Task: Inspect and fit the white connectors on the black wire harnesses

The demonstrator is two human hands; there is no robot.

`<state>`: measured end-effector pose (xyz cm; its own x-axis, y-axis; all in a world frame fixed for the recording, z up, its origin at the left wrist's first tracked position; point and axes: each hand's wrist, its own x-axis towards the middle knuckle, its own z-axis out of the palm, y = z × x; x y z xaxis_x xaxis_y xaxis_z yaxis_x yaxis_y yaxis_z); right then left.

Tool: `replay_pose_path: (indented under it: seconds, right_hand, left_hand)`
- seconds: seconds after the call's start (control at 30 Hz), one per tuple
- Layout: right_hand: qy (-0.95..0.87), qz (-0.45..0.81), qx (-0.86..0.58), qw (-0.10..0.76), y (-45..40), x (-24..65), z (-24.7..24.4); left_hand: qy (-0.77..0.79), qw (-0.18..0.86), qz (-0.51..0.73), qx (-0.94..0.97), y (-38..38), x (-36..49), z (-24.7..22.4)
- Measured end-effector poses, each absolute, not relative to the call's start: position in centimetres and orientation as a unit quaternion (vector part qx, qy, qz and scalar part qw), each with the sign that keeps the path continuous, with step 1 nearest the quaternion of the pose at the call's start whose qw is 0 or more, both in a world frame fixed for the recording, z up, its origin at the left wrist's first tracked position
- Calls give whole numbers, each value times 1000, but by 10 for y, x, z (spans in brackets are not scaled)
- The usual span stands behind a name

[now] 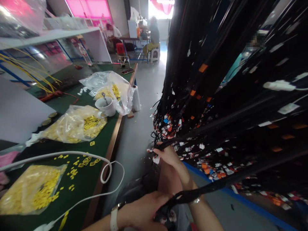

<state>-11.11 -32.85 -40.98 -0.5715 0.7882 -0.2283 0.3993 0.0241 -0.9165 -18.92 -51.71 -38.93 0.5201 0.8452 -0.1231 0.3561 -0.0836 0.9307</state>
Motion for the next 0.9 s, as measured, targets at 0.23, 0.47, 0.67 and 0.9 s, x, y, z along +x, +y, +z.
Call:
replay_pose_path:
  seconds: [0.23,0.47,0.67,0.9]
  right_hand:
    - [-638,558,-504,166,-339,-102,-423]
    - [-595,593,-498,214,-358,-95,-427]
    - [-516,664,-488,232,-374,-98,-423]
    - [-439,709,-472,286,-387,-97,-417]
  left_hand:
    - [444,561,244,655,-516,-197,-389]
    - [477,722,478,154,-516,-189,-427]
    - [447,712,540,-32,-510,-202,-443]
    - [422,678,598,-65,-495,-204,-454]
